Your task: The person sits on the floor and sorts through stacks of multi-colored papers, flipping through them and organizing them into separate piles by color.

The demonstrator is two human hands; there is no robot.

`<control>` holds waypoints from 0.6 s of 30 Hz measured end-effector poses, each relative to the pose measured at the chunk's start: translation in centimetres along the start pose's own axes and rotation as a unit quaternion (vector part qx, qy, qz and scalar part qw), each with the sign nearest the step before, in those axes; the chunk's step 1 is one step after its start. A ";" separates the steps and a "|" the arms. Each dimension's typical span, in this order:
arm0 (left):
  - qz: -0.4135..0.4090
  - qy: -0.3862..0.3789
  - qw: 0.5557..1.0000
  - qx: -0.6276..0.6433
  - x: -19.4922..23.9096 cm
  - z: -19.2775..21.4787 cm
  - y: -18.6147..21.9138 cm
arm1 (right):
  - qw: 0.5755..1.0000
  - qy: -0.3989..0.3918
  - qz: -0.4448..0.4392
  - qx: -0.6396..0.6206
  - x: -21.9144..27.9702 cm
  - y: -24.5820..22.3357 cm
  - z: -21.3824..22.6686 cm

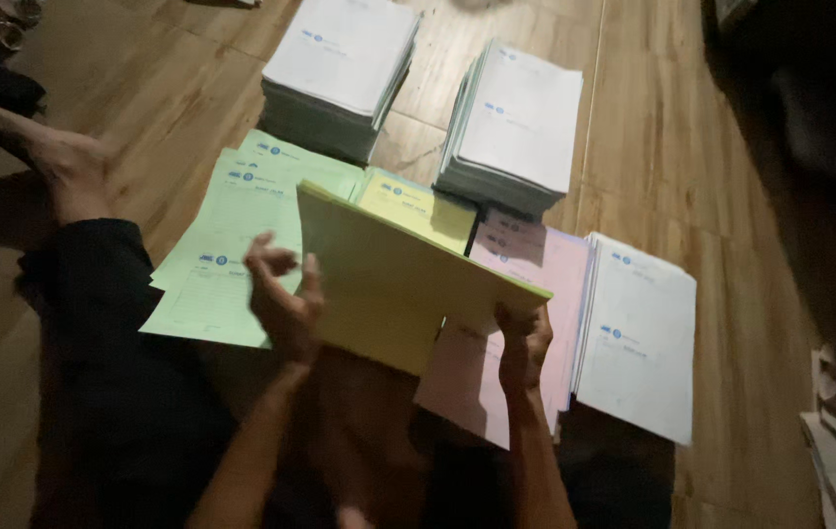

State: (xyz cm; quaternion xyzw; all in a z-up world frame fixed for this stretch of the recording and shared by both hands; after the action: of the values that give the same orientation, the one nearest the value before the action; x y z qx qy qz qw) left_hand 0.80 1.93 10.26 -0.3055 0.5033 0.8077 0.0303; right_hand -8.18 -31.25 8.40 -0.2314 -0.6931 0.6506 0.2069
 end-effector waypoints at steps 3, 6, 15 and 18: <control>-0.052 -0.089 0.923 0.369 1.7 -3.3 4.0 | 1.000 -0.021 0.006 -0.015 -0.3 1.2 0.1; -0.186 -0.084 0.978 -0.044 -1.6 -4.0 12.7 | 0.999 -0.030 0.013 -0.001 -1.7 4.1 1.4; -0.001 -0.275 0.930 -0.243 -5.9 -12.2 9.4 | 0.994 -0.089 0.047 0.036 0.9 4.6 1.9; -0.004 -0.290 0.923 -0.253 -5.7 -12.6 9.5 | 0.994 -0.111 0.008 -0.002 1.6 3.1 2.4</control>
State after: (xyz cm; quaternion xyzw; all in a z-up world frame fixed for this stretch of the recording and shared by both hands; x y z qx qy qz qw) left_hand 7.90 -11.77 16.97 -0.0577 0.2501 0.9613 0.1002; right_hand -10.72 -32.10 5.09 -0.1638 -0.7109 0.6728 0.1231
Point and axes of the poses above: each hand's wrist, its own x-axis away from the middle knuckle, its own z-axis out of the back of the hand, y = z × x, the point moved 4 cm from there along -x, towards the middle knuckle, and after that the axes turned 7 degrees about -z, right-handed, at the moved point
